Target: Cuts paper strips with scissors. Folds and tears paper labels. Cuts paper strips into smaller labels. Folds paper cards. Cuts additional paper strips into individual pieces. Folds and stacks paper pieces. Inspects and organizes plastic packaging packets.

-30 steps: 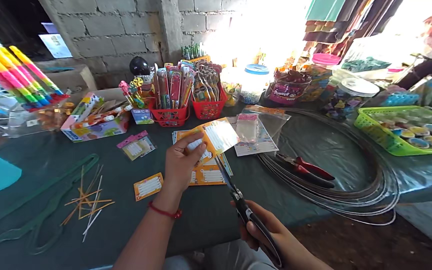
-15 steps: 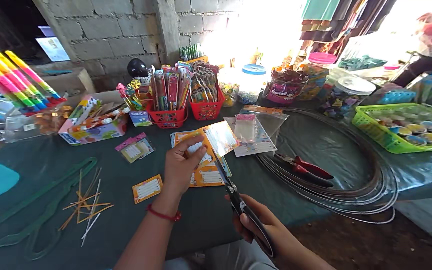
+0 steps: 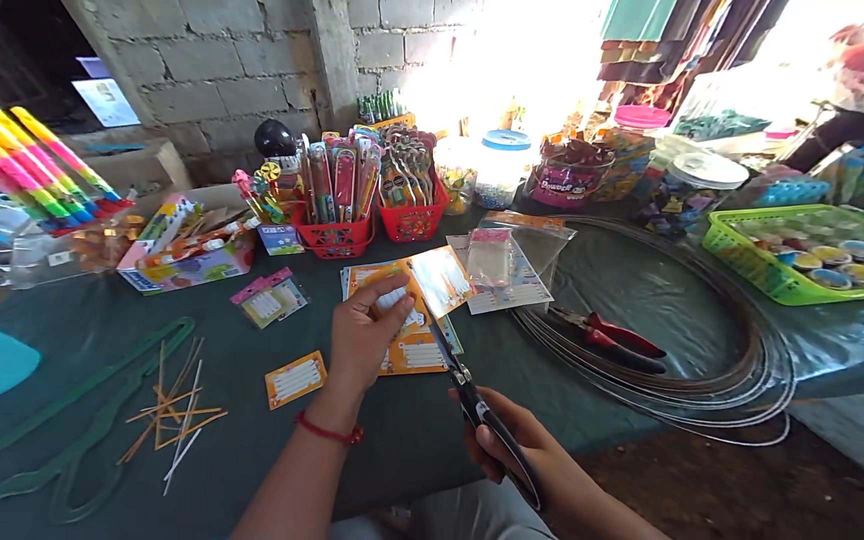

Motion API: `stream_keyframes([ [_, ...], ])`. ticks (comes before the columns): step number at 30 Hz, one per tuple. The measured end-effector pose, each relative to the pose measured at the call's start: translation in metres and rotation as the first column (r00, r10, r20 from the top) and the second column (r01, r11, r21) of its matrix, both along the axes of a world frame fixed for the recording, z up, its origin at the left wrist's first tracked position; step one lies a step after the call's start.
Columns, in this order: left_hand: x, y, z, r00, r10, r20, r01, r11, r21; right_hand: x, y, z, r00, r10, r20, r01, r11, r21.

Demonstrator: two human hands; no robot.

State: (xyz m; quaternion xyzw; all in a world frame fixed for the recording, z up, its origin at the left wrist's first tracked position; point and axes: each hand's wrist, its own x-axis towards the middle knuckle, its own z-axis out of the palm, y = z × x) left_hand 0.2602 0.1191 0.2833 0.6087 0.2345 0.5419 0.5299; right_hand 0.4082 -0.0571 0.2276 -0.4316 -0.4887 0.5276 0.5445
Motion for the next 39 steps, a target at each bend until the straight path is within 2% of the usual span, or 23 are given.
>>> stream_keyframes([
  [11, 0.0001, -0.0010, -0.0008, 0.999, 0.016, -0.046, -0.015, 1.000, 0.027, 0.0001, 0.0006, -0.0008, 1.000, -0.004, 0.019, 0.004, 1.000, 0.009],
  [39, 0.0010, -0.0011, -0.0024, 0.999, 0.016, -0.039, -0.015, 1.000, 0.016, 0.0011, -0.0011, 0.0006, 0.999, -0.035, 0.029, 0.036, 0.999, -0.018],
])
